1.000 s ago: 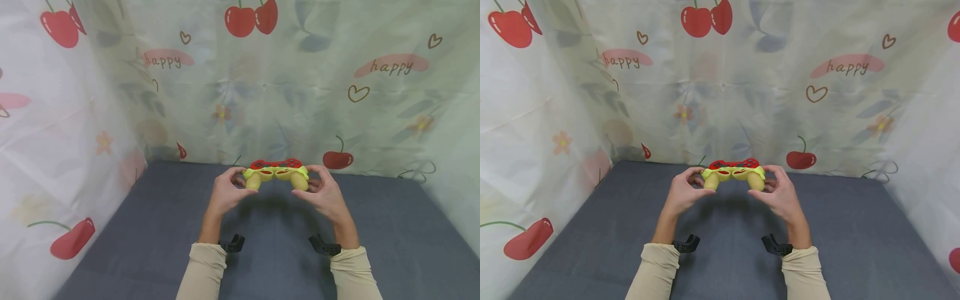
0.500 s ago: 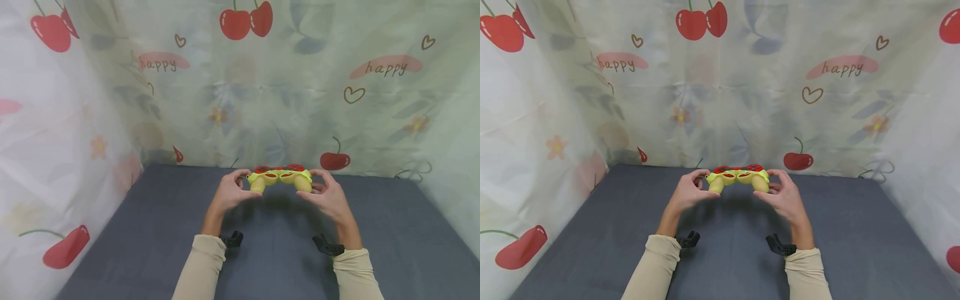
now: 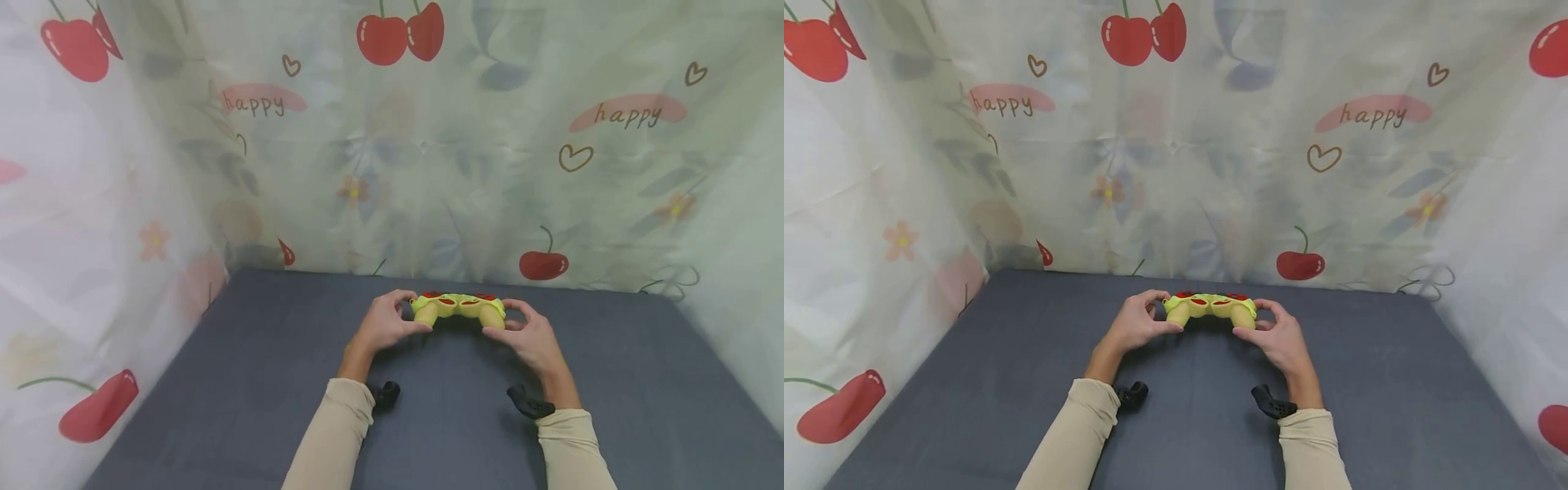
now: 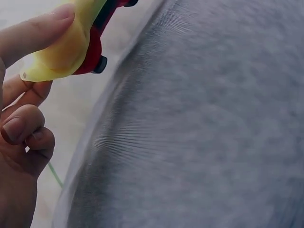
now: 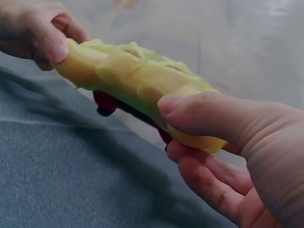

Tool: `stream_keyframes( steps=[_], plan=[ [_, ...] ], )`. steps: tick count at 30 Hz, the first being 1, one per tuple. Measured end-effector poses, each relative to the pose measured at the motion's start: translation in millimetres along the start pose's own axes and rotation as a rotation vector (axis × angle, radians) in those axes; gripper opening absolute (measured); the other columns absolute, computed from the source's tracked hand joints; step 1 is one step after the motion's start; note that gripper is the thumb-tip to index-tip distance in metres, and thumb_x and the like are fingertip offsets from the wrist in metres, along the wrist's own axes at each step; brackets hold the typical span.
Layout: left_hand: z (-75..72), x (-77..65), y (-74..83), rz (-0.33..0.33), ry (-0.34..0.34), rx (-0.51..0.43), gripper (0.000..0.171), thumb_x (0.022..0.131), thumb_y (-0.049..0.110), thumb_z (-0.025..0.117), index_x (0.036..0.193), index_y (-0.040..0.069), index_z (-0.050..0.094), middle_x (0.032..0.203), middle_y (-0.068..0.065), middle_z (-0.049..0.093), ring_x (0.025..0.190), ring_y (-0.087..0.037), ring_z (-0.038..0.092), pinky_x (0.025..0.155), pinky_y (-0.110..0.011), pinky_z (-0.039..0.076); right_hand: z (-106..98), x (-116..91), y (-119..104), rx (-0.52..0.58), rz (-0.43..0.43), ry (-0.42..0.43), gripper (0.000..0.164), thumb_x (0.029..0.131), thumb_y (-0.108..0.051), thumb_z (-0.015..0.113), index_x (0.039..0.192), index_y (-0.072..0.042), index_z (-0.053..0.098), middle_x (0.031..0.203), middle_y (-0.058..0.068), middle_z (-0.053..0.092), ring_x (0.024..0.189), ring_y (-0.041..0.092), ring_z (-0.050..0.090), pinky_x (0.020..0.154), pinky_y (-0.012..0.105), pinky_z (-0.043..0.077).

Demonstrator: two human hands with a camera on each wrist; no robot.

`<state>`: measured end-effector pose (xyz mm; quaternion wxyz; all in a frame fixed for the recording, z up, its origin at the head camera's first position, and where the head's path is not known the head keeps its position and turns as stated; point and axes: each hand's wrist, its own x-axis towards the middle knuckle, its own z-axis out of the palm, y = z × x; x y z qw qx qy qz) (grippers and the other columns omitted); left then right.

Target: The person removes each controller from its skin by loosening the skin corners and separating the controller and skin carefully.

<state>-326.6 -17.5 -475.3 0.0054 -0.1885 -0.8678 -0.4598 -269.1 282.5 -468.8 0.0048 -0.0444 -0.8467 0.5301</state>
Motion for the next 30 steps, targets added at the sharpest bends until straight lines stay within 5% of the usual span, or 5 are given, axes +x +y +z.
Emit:
stream_keyframes(
  steps=[11, 23, 30],
  plan=[
    [4.5, -2.3, -4.5, -0.021, -0.024, 0.015, 0.061, 0.077, 0.044, 0.089, 0.127, 0.021, 0.064, 0.072, 0.001, 0.042, 0.059, -0.015, 0.036, 0.053, -0.028, 0.031, 5, 5, 11, -0.022, 0.031, -0.026, 0.084, 0.080, -0.048, 0.086, 0.147, -0.020, 0.045, 0.121, 0.015, 0.075, 0.104, 0.009, 0.069, 0.087, 0.028, 0.048],
    [4.3, -2.3, -6.7, -0.046, -0.047, 0.015, 0.064, 0.073, 0.044, 0.091, 0.127, 0.021, 0.065, 0.074, 0.002, 0.044, 0.063, -0.015, 0.037, 0.055, -0.029, 0.031, 7, 8, 18, -0.001, 0.056, -0.042, 0.084, 0.079, -0.043, 0.088, 0.146, -0.018, 0.044, 0.117, 0.014, 0.075, 0.097, 0.009, 0.070, 0.082, 0.026, 0.051],
    [1.2, -4.0, -5.7, -0.040, -0.062, 0.040, 0.062, 0.071, 0.045, 0.092, 0.122, 0.019, 0.069, 0.091, 0.000, 0.061, 0.071, -0.015, 0.044, 0.059, -0.029, 0.037, 7, 8, 20, -0.024, 0.056, -0.068, 0.094, 0.078, -0.044, 0.088, 0.153, -0.014, 0.042, 0.146, 0.017, 0.058, 0.118, 0.019, 0.068, 0.083, 0.022, 0.053]
  ],
)
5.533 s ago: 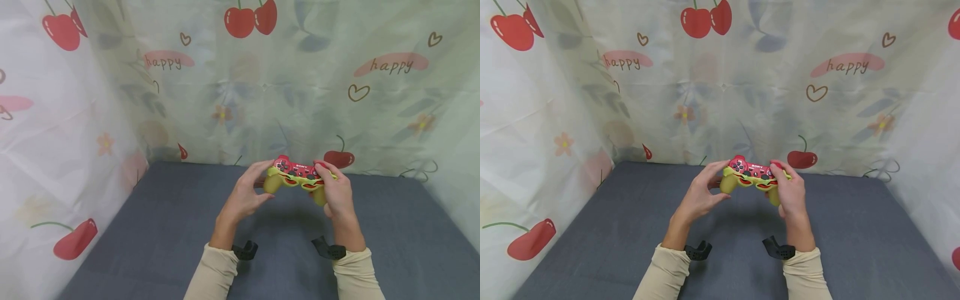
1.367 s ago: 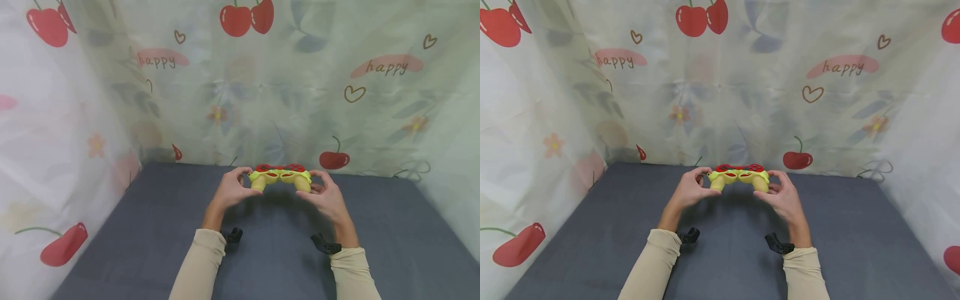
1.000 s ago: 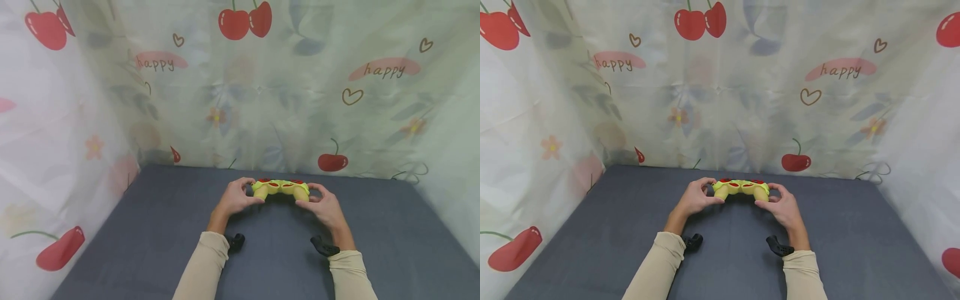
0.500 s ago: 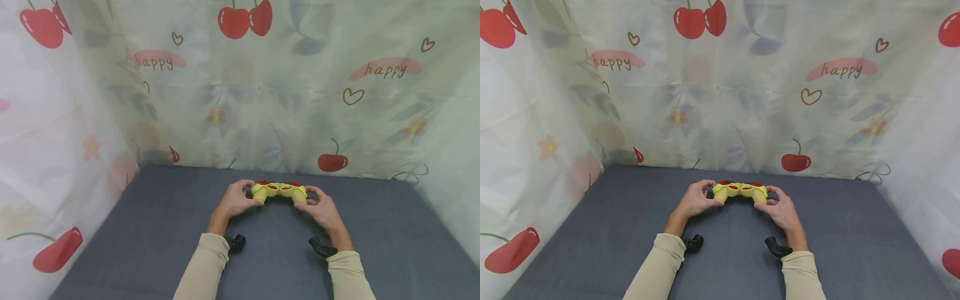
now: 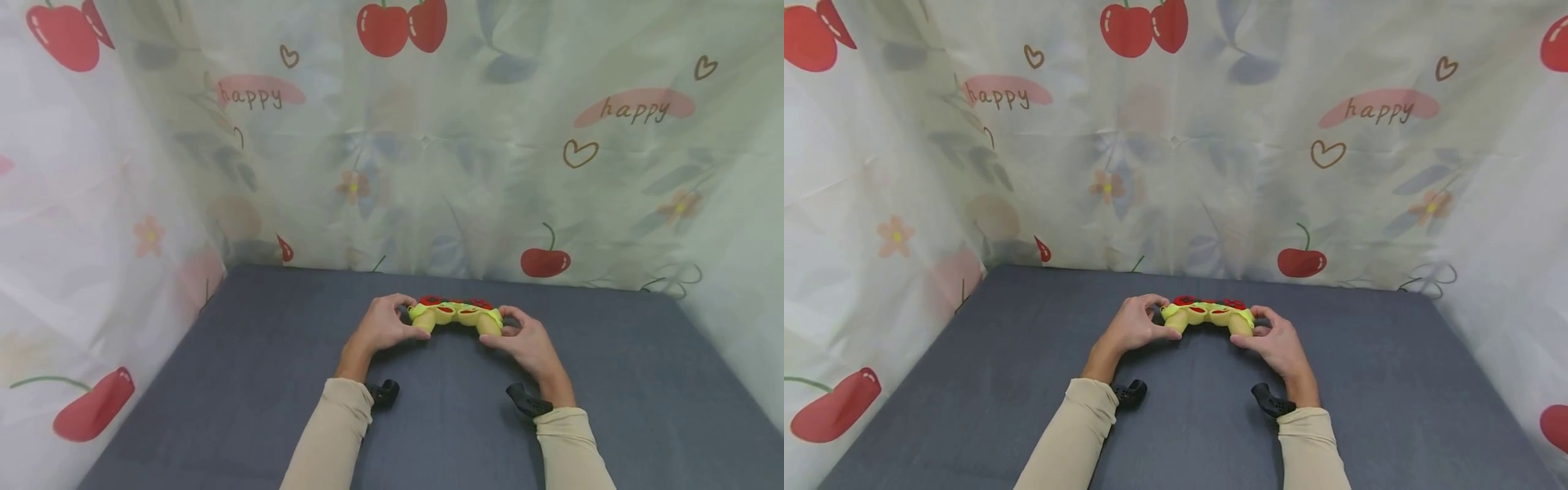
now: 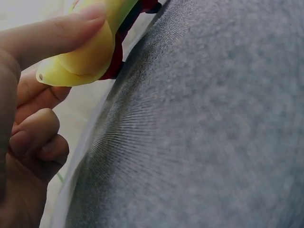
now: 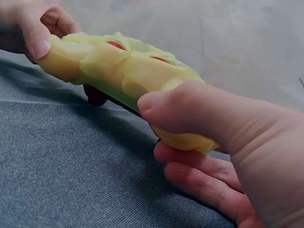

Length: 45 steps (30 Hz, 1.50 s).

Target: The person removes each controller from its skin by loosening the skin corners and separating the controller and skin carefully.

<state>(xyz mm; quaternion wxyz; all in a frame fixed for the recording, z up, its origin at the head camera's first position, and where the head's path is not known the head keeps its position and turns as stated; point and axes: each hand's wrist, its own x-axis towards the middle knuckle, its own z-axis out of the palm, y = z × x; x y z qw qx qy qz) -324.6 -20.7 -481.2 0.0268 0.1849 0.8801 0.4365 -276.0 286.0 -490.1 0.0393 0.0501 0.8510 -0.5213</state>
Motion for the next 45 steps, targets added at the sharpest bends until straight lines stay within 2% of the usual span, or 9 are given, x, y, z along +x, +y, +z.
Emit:
stream_keyframes(
  steps=[2, 5, 7, 12, 20, 25, 30, 36, 45],
  plan=[
    [-1.0, 0.1, 1.0, 0.002, -0.010, 0.026, 0.063, 0.070, 0.047, 0.092, 0.122, 0.019, 0.070, 0.103, 0.000, 0.067, 0.077, -0.015, 0.051, 0.065, -0.030, 0.044, -1, 0, 0, -0.005, -0.012, -0.005, 0.093, 0.077, -0.044, 0.089, 0.152, -0.011, 0.043, 0.145, 0.018, 0.058, 0.112, 0.014, 0.068, 0.081, 0.021, 0.054],
    [-1.1, 1.1, 1.5, 0.009, -0.026, 0.066, 0.064, 0.070, 0.051, 0.091, 0.122, 0.019, 0.071, 0.113, 0.001, 0.070, 0.084, -0.015, 0.057, 0.073, -0.032, 0.051, -2, -2, -1, -0.011, -0.036, -0.004, 0.086, 0.077, -0.042, 0.089, 0.146, -0.010, 0.048, 0.133, 0.019, 0.066, 0.099, 0.006, 0.069, 0.077, 0.021, 0.054],
    [-0.9, 1.6, 1.7, 0.010, -0.033, 0.083, 0.063, 0.070, 0.052, 0.090, 0.120, 0.020, 0.072, 0.111, 0.002, 0.071, 0.083, -0.015, 0.059, 0.073, -0.033, 0.052, -3, -2, -1, -0.016, -0.055, -0.006, 0.079, 0.078, -0.040, 0.089, 0.140, -0.009, 0.052, 0.123, 0.017, 0.071, 0.091, 0.003, 0.069, 0.075, 0.023, 0.054],
    [-0.1, 2.1, 1.7, 0.015, -0.031, 0.110, 0.054, 0.070, 0.054, 0.089, 0.112, 0.022, 0.074, 0.095, 0.006, 0.070, 0.070, -0.013, 0.057, 0.062, -0.029, 0.049, -2, -2, -1, -0.034, -0.065, 0.002, 0.071, 0.077, -0.041, 0.089, 0.131, -0.009, 0.057, 0.105, 0.011, 0.076, 0.083, 0.006, 0.069, 0.072, 0.026, 0.053],
    [1.0, 3.2, 4.0, 0.007, -0.056, 0.141, 0.045, 0.072, 0.054, 0.088, 0.102, 0.024, 0.073, 0.086, 0.007, 0.067, 0.063, -0.011, 0.053, 0.058, -0.028, 0.045, -2, -2, 0, -0.047, -0.039, 0.026, 0.074, 0.076, -0.045, 0.089, 0.133, -0.011, 0.058, 0.106, 0.011, 0.076, 0.081, 0.008, 0.068, 0.072, 0.027, 0.053],
    [0.5, 3.3, 5.5, 0.043, -0.059, 0.177, 0.036, 0.075, 0.052, 0.087, 0.089, 0.025, 0.069, 0.077, 0.007, 0.061, 0.059, -0.010, 0.048, 0.056, -0.027, 0.041, -1, -2, 0, -0.012, -0.032, 0.018, 0.071, 0.076, -0.045, 0.089, 0.129, -0.011, 0.058, 0.097, 0.006, 0.077, 0.080, 0.008, 0.068, 0.072, 0.027, 0.052],
    [1.5, 1.2, 8.4, 0.066, -0.045, 0.167, 0.034, 0.078, 0.047, 0.087, 0.077, 0.022, 0.064, 0.067, 0.007, 0.051, 0.056, -0.010, 0.044, 0.055, -0.027, 0.038, 0, -2, 1, 0.024, -0.023, 0.026, 0.065, 0.076, -0.046, 0.089, 0.120, -0.009, 0.058, 0.092, 0.003, 0.078, 0.081, 0.007, 0.072, 0.077, 0.025, 0.052],
    [4.1, 0.9, 8.3, 0.070, -0.014, 0.175, 0.033, 0.079, 0.044, 0.087, 0.076, 0.021, 0.064, 0.067, 0.007, 0.052, 0.057, -0.010, 0.045, 0.056, -0.027, 0.040, 1, -1, 1, 0.027, -0.018, 0.048, 0.066, 0.076, -0.045, 0.089, 0.119, -0.007, 0.057, 0.093, 0.004, 0.078, 0.081, 0.008, 0.074, 0.078, 0.023, 0.053],
    [5.9, 1.5, 11.8, 0.050, -0.011, 0.235, 0.033, 0.080, 0.045, 0.086, 0.075, 0.020, 0.065, 0.065, 0.006, 0.052, 0.058, -0.011, 0.046, 0.056, -0.027, 0.040, 2, 1, 1, 0.033, -0.004, 0.059, 0.065, 0.076, -0.043, 0.089, 0.119, -0.005, 0.058, 0.086, 0.001, 0.077, 0.080, 0.008, 0.074, 0.076, 0.021, 0.053]
  ],
)
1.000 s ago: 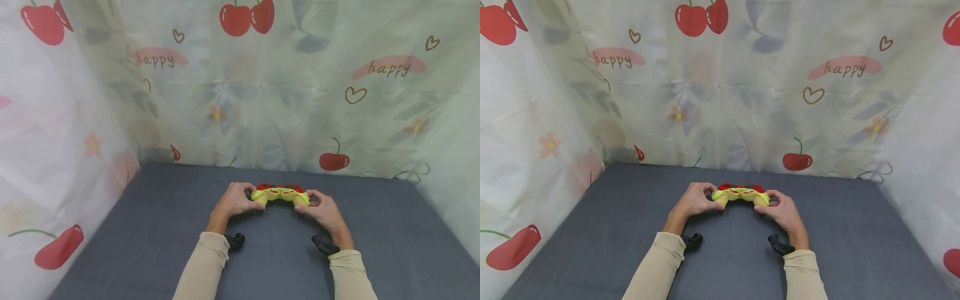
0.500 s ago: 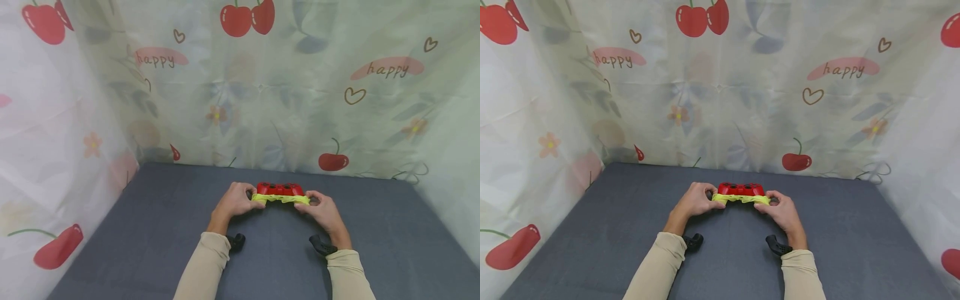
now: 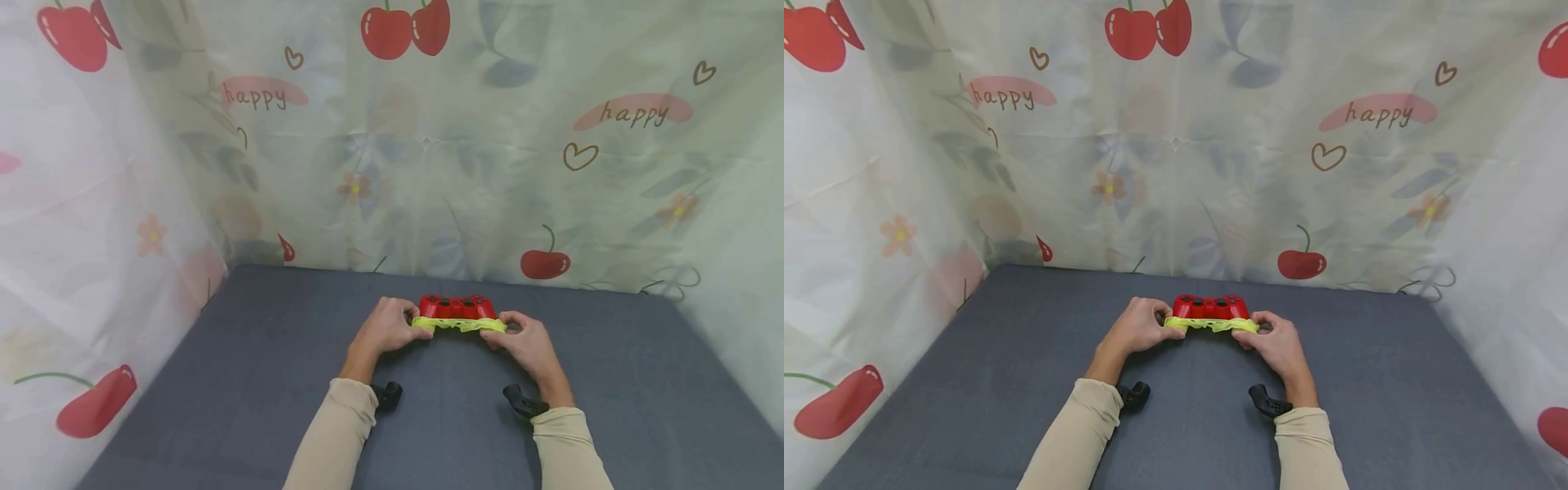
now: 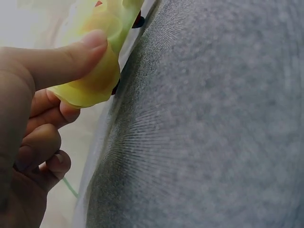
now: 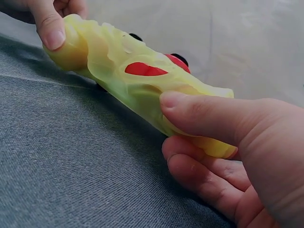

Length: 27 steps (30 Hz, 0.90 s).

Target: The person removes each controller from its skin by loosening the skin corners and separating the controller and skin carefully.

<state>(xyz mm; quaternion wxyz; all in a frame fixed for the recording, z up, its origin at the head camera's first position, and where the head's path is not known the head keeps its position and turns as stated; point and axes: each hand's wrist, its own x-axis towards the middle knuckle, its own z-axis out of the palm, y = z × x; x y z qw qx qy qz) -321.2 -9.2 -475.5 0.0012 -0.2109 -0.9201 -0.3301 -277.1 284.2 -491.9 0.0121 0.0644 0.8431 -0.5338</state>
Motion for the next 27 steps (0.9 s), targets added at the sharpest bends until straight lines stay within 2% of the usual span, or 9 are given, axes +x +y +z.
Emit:
stream_keyframes(
  steps=[5, 11, 15, 19, 22, 25, 27],
  plan=[
    [-0.1, 0.3, 3.8, -0.024, -0.005, 0.027, 0.035, 0.081, 0.046, 0.084, 0.072, 0.021, 0.062, 0.062, 0.008, 0.047, 0.057, -0.010, 0.044, 0.054, -0.027, 0.037, 1, -1, -3, -0.018, -0.004, 0.020, 0.059, 0.078, -0.039, 0.089, 0.116, -0.005, 0.059, 0.084, 0.002, 0.077, 0.077, 0.010, 0.074, 0.074, 0.022, 0.054],
    [-1.3, -1.1, 7.2, -0.082, -0.003, -0.008, 0.038, 0.082, 0.044, 0.084, 0.067, 0.019, 0.059, 0.058, 0.007, 0.041, 0.052, -0.011, 0.039, 0.052, -0.027, 0.033, 8, -5, -8, -0.034, -0.013, 0.059, 0.049, 0.082, -0.034, 0.086, 0.112, -0.004, 0.062, 0.078, 0.002, 0.075, 0.071, 0.011, 0.073, 0.071, 0.022, 0.055],
    [1.4, -0.6, 6.8, -0.099, 0.004, -0.032, 0.031, 0.085, 0.036, 0.081, 0.068, 0.019, 0.061, 0.060, 0.008, 0.046, 0.055, -0.010, 0.041, 0.053, -0.026, 0.035, 12, -4, -9, -0.046, -0.033, 0.082, 0.036, 0.087, -0.025, 0.081, 0.110, -0.002, 0.066, 0.071, 0.002, 0.072, 0.063, 0.012, 0.070, 0.063, 0.024, 0.056],
    [2.7, 0.4, 5.3, -0.106, 0.004, -0.020, 0.013, 0.087, 0.024, 0.075, 0.078, 0.018, 0.069, 0.072, 0.007, 0.060, 0.065, -0.011, 0.051, 0.061, -0.026, 0.043, 15, -2, -9, -0.053, -0.051, 0.070, 0.030, 0.089, -0.021, 0.077, 0.108, -0.001, 0.067, 0.068, 0.002, 0.070, 0.060, 0.013, 0.068, 0.058, 0.025, 0.055],
    [1.6, 1.2, 7.1, -0.101, -0.002, -0.016, 0.006, 0.088, 0.021, 0.073, 0.087, 0.016, 0.071, 0.081, 0.004, 0.066, 0.071, -0.013, 0.056, 0.067, -0.028, 0.047, 15, -1, -8, -0.059, -0.051, 0.065, 0.028, 0.089, -0.020, 0.076, 0.107, -0.002, 0.066, 0.068, 0.002, 0.070, 0.060, 0.014, 0.068, 0.059, 0.026, 0.055],
    [-0.2, 1.5, 10.2, -0.098, -0.013, -0.014, 0.007, 0.089, 0.021, 0.072, 0.094, 0.016, 0.072, 0.087, 0.003, 0.068, 0.074, -0.014, 0.058, 0.071, -0.030, 0.049, 15, -2, -9, -0.065, -0.056, 0.054, 0.026, 0.089, -0.018, 0.074, 0.108, -0.002, 0.065, 0.072, 0.005, 0.070, 0.061, 0.014, 0.068, 0.059, 0.026, 0.055],
    [-1.9, 0.9, 12.6, -0.108, -0.020, -0.014, 0.009, 0.089, 0.020, 0.071, 0.098, 0.016, 0.072, 0.090, 0.003, 0.069, 0.074, -0.014, 0.058, 0.071, -0.030, 0.049, 15, -3, -11, -0.070, -0.067, 0.032, 0.027, 0.090, -0.017, 0.072, 0.110, -0.001, 0.064, 0.081, 0.008, 0.070, 0.063, 0.014, 0.068, 0.061, 0.025, 0.056]
  ],
)
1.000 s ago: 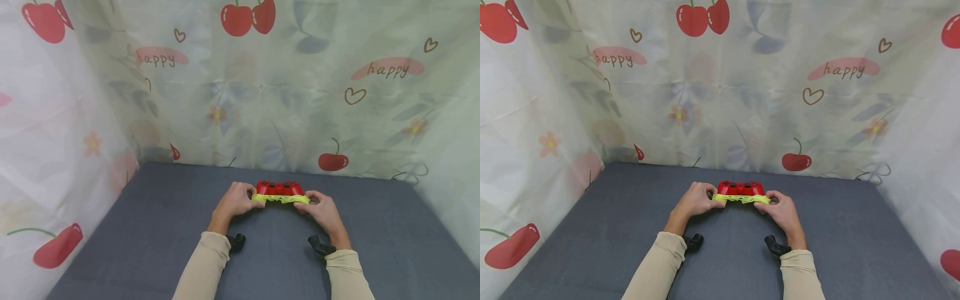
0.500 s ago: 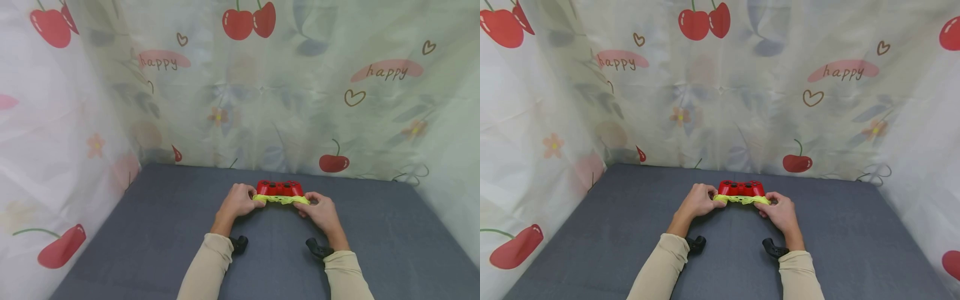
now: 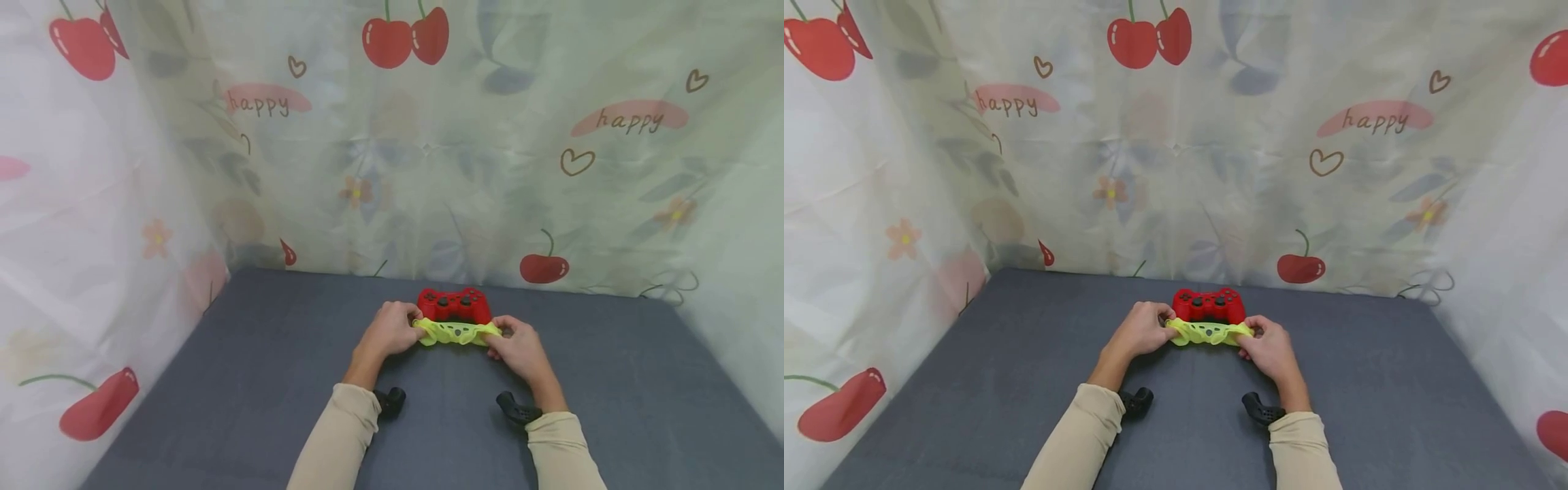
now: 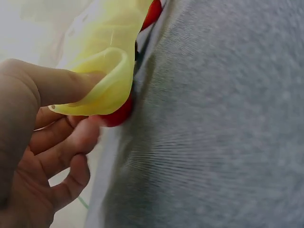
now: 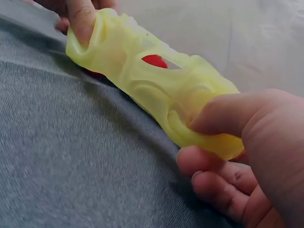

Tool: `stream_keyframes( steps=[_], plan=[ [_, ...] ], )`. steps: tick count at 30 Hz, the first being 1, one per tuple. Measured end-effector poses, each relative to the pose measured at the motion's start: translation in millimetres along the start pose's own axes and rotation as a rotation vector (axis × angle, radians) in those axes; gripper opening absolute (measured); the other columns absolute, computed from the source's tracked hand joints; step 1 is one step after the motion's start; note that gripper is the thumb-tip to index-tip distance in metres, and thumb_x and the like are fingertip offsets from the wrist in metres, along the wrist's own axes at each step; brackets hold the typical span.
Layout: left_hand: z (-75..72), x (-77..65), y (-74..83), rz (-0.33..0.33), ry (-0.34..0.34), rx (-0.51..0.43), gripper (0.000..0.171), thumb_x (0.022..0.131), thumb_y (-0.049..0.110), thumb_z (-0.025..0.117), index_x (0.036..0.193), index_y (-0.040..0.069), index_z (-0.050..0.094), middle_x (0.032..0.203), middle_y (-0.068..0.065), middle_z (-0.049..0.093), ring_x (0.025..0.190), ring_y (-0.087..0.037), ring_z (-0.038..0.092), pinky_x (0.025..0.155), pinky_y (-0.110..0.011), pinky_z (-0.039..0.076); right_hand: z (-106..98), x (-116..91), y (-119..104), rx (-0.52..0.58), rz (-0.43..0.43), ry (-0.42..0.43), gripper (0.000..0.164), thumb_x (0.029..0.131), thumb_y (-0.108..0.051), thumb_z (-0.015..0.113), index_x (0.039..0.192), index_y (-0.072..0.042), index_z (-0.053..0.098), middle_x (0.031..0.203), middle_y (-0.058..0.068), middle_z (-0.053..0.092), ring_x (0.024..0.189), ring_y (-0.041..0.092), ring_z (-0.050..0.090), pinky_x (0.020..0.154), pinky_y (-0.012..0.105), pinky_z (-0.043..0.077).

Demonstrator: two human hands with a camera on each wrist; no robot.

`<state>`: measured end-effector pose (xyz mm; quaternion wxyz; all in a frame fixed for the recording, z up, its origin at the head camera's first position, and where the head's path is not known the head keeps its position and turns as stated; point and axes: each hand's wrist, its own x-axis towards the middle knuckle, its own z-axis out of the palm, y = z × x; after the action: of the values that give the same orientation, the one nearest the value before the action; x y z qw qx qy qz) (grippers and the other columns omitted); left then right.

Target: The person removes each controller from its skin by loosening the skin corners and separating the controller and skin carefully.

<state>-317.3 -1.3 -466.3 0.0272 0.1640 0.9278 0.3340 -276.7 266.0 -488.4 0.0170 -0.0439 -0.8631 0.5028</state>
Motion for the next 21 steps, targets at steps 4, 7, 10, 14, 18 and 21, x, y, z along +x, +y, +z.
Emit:
stream_keyframes(
  steps=[4, 7, 10, 14, 18, 21],
  plan=[
    [-5.6, -1.7, 4.6, -0.002, 0.003, -0.008, 0.013, 0.090, 0.017, 0.070, 0.104, 0.017, 0.072, 0.093, 0.003, 0.068, 0.072, -0.014, 0.057, 0.068, -0.029, 0.048, -1, -2, -5, 0.007, -0.024, -0.036, 0.029, 0.091, -0.014, 0.069, 0.115, -0.001, 0.062, 0.102, 0.015, 0.067, 0.070, 0.014, 0.068, 0.065, 0.025, 0.056],
    [-9.0, -2.6, 6.4, 0.011, 0.008, -0.031, 0.015, 0.091, 0.014, 0.070, 0.106, 0.016, 0.072, 0.091, 0.002, 0.068, 0.066, -0.013, 0.055, 0.062, -0.028, 0.047, -2, -3, -9, 0.011, -0.034, -0.044, 0.028, 0.092, -0.013, 0.068, 0.117, -0.003, 0.061, 0.110, 0.017, 0.064, 0.075, 0.015, 0.068, 0.068, 0.025, 0.056],
    [-11.5, -3.7, 6.0, 0.013, 0.012, -0.063, 0.016, 0.091, 0.011, 0.069, 0.106, 0.015, 0.072, 0.088, -0.001, 0.067, 0.060, -0.012, 0.051, 0.055, -0.026, 0.044, -3, -4, -13, -0.004, -0.055, -0.059, 0.027, 0.093, -0.012, 0.066, 0.119, -0.005, 0.060, 0.113, 0.017, 0.062, 0.078, 0.017, 0.066, 0.070, 0.026, 0.055],
    [-15.3, -4.5, 5.0, 0.012, 0.013, -0.105, 0.016, 0.093, 0.010, 0.070, 0.108, 0.015, 0.071, 0.089, -0.004, 0.067, 0.056, -0.012, 0.048, 0.053, -0.026, 0.043, -4, -6, -17, -0.002, -0.085, -0.091, 0.029, 0.094, -0.010, 0.065, 0.122, -0.005, 0.058, 0.117, 0.018, 0.061, 0.083, 0.020, 0.065, 0.073, 0.027, 0.055],
    [-18.8, -4.5, 4.3, 0.027, 0.011, -0.135, 0.020, 0.093, 0.007, 0.069, 0.112, 0.014, 0.071, 0.097, -0.004, 0.069, 0.060, -0.013, 0.051, 0.055, -0.027, 0.045, -6, -8, -20, 0.022, -0.123, -0.133, 0.031, 0.095, -0.006, 0.065, 0.125, -0.004, 0.056, 0.124, 0.016, 0.055, 0.094, 0.023, 0.064, 0.077, 0.025, 0.054],
    [-20.7, -4.7, 3.7, 0.028, 0.013, -0.162, 0.026, 0.093, 0.002, 0.066, 0.116, 0.014, 0.070, 0.103, -0.003, 0.070, 0.060, -0.014, 0.052, 0.055, -0.027, 0.045, -8, -8, -22, 0.040, -0.159, -0.166, 0.033, 0.096, -0.004, 0.064, 0.127, -0.003, 0.055, 0.126, 0.015, 0.050, 0.101, 0.025, 0.064, 0.079, 0.021, 0.054]
  ],
)
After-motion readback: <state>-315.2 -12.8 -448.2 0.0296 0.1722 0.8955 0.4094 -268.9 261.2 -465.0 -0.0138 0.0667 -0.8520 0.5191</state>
